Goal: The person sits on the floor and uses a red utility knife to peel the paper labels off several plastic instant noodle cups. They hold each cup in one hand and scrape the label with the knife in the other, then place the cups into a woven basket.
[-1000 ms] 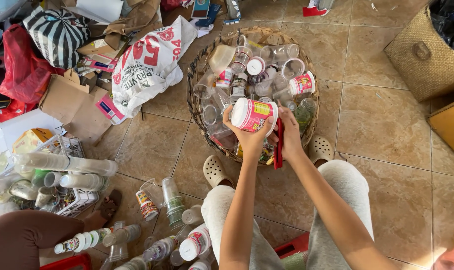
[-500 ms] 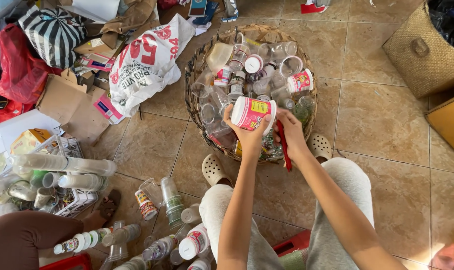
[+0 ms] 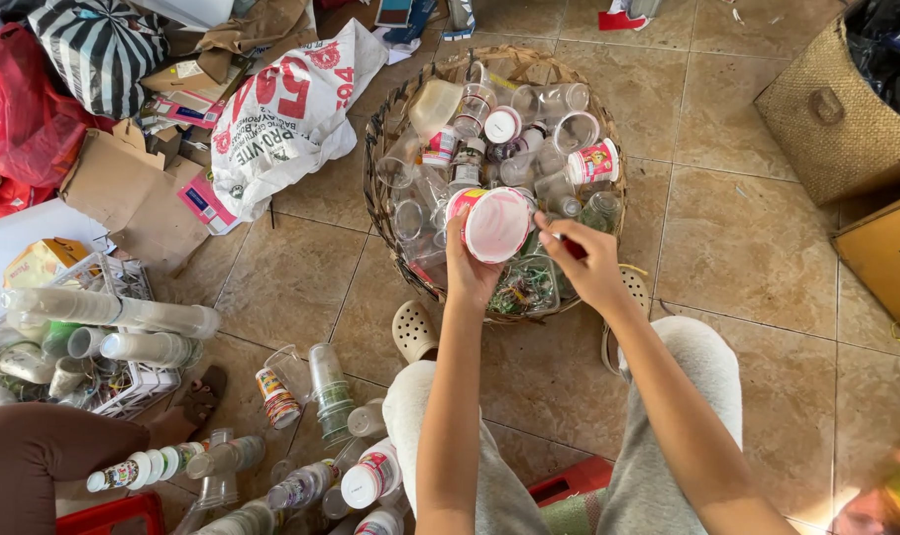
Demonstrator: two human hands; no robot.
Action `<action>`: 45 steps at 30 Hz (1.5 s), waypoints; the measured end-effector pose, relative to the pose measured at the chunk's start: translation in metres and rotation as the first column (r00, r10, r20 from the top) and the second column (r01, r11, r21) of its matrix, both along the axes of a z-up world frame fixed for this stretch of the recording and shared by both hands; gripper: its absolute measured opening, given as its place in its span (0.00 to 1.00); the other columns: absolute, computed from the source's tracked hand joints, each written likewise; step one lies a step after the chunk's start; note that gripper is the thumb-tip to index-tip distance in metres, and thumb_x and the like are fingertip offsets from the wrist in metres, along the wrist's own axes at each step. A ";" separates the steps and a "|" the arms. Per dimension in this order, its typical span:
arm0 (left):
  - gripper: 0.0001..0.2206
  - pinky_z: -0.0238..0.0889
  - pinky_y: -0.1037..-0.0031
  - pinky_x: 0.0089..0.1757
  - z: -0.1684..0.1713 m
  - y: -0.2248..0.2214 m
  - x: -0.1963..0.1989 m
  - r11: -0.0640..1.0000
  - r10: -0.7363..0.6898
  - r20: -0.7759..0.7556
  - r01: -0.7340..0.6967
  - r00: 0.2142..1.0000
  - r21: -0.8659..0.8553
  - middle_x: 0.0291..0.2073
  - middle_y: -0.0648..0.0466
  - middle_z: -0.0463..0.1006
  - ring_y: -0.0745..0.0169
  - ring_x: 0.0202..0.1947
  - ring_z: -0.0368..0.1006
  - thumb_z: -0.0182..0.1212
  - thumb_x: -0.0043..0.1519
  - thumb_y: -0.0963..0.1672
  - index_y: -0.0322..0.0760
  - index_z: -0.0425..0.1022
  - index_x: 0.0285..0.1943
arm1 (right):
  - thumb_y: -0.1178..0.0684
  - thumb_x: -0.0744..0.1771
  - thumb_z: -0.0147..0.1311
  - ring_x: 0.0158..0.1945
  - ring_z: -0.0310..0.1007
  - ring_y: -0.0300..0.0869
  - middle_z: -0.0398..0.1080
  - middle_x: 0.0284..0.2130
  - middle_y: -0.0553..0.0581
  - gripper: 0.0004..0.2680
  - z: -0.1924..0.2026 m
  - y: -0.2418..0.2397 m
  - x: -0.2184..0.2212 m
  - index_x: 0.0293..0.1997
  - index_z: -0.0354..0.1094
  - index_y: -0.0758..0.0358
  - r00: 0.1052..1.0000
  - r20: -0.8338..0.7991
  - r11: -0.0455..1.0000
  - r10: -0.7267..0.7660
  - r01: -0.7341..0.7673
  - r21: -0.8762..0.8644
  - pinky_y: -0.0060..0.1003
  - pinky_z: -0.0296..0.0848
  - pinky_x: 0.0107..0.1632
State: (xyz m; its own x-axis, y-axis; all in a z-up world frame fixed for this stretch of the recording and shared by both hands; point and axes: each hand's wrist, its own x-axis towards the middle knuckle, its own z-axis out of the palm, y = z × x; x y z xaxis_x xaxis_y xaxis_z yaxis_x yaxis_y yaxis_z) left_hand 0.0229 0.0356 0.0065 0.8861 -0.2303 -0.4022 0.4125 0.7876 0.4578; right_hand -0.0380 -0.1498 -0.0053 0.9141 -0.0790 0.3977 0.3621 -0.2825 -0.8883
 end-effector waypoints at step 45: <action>0.38 0.81 0.53 0.39 -0.020 0.033 0.005 0.974 -0.200 -0.034 0.202 0.979 0.097 0.52 0.33 0.71 0.34 0.46 0.76 0.58 0.58 0.62 0.37 0.61 0.68 | 0.52 0.76 0.50 0.21 0.64 0.37 0.69 0.26 0.54 0.08 0.019 -0.023 -0.004 0.44 0.72 0.61 0.914 0.263 0.935 -0.308 0.343 -0.096 0.27 0.60 0.24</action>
State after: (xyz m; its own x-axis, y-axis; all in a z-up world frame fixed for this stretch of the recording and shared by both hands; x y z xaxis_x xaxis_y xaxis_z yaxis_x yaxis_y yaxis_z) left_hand 0.0277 0.0682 -0.0132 0.8158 -0.3606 -0.4522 0.5694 0.6383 0.5181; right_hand -0.0423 -0.1725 0.0133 0.7229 -0.2846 0.6296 0.4261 -0.5337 -0.7305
